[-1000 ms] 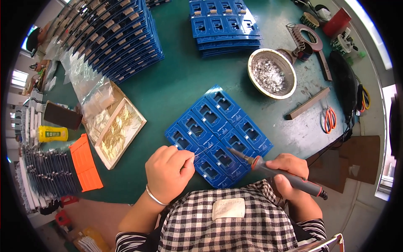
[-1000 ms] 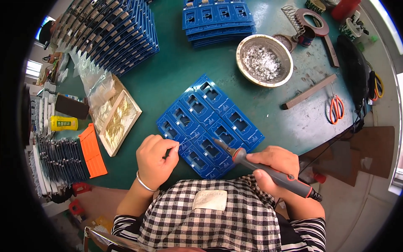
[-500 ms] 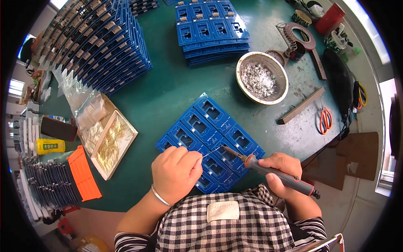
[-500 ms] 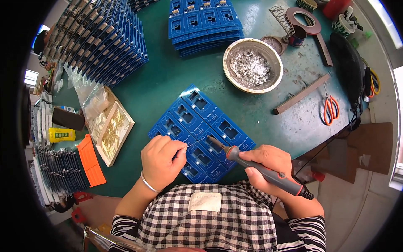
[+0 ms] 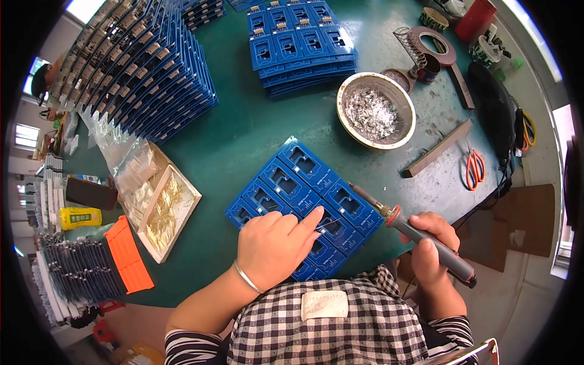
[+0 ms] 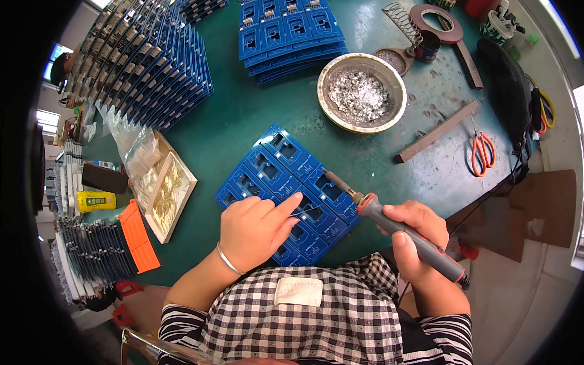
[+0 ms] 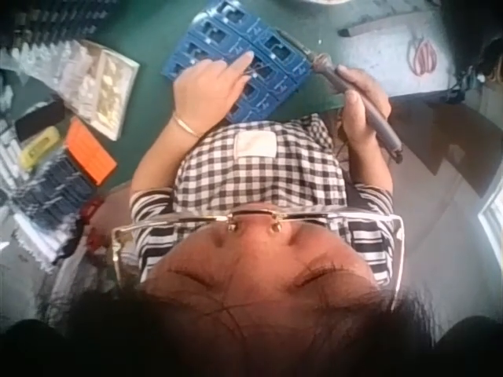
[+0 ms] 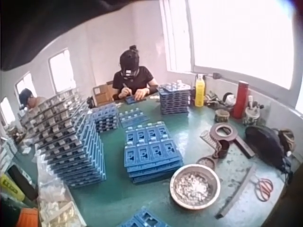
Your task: The person inserts metal pins into slots on a circuit board panel by hand, solders the connections using a soldering iron and solder wire, and stacks the completed board.
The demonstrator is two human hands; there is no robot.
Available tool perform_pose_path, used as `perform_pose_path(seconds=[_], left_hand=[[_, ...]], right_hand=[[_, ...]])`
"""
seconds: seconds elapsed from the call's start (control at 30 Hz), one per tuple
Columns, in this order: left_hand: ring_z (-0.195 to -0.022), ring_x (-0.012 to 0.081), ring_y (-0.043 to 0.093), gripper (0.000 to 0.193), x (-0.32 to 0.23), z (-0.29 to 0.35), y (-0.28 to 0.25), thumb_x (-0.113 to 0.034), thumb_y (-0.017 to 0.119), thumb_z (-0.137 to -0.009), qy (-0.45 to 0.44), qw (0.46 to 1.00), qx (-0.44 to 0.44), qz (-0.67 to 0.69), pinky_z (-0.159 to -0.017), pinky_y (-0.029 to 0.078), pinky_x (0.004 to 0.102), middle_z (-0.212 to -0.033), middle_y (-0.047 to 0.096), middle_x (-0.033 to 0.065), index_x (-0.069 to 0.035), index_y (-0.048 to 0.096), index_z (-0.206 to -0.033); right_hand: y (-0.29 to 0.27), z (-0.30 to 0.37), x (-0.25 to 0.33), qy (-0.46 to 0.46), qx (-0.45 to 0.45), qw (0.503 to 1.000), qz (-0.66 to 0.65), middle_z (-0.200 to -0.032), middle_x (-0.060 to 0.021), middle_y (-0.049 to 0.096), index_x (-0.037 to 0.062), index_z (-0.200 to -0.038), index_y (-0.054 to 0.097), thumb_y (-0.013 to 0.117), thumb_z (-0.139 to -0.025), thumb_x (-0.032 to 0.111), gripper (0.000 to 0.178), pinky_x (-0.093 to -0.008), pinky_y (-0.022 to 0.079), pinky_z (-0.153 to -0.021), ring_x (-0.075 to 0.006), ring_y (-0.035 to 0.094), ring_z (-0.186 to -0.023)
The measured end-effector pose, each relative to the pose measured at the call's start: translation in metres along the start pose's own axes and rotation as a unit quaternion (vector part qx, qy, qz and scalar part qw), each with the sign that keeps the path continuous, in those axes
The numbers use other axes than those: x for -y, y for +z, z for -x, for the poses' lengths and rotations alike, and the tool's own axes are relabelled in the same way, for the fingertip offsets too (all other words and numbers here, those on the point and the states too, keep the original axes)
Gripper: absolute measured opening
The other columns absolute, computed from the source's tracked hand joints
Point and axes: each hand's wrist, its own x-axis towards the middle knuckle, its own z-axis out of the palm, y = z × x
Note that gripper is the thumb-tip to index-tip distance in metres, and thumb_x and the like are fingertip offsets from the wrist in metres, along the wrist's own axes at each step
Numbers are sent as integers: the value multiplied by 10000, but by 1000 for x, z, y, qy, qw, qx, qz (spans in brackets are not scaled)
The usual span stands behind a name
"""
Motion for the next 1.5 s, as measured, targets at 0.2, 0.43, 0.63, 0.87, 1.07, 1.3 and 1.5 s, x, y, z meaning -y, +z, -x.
perform_pose_path(seconds=[0.2,0.43,0.63,0.87,1.07,1.3,1.5], left_hand=[[-514,176,437,344,-3,1,-6,-142,738,-683,-24,999,-23,14,-472,368,308,-600,425,2,-145,709,-1026],[-521,190,455,238,2,1,-9,-127,735,-693,-27,999,-26,27,-472,376,315,-605,452,12,-121,707,-929],[-537,220,500,116,10,8,-13,-78,734,-698,-97,991,-57,71,-489,402,325,-606,523,43,-87,654,-781],[-562,214,519,96,11,12,-6,-107,726,-721,-100,991,-55,64,-498,421,322,-633,538,27,-98,645,-771],[-569,209,526,97,10,10,-3,-115,724,-728,-95,993,-49,57,-504,423,322,-636,538,25,-103,636,-767],[-558,230,532,100,8,7,-10,-63,730,-698,-105,991,-55,69,-507,424,329,-624,558,49,-76,646,-752],[-557,232,531,99,13,-13,-13,-64,729,-698,-86,992,-71,53,-505,424,329,-622,554,49,-75,643,-745]], right_hand=[[-1,-1,-4,-9,21,1000,12,-724,-122,628,-20,-1016,626,580,-860,230,298,-289,472,-588,-202,613,-644],[-3,-2,-5,-7,45,999,-1,-730,-131,634,-19,-988,633,605,-835,195,264,-305,475,-576,-215,612,-628],[4,-5,-9,-17,110,994,13,-723,-127,643,-16,-955,653,626,-802,179,249,-303,477,-559,-225,606,-592],[12,-6,-11,-6,117,993,9,-721,-128,647,-16,-961,663,634,-784,175,263,-305,486,-565,-224,618,-602],[13,-6,-11,-6,122,992,12,-716,-119,647,-11,-965,666,640,-777,175,266,-304,486,-565,-220,620,-603],[11,-11,-12,-32,127,991,23,-703,-115,644,-10,-954,664,636,-778,179,260,-304,481,-556,-218,612,-585],[-9,-21,-3,-27,103,994,39,-734,-126,655,-11,-948,662,631,-778,171,251,-313,478,-547,-227,604,-580]])
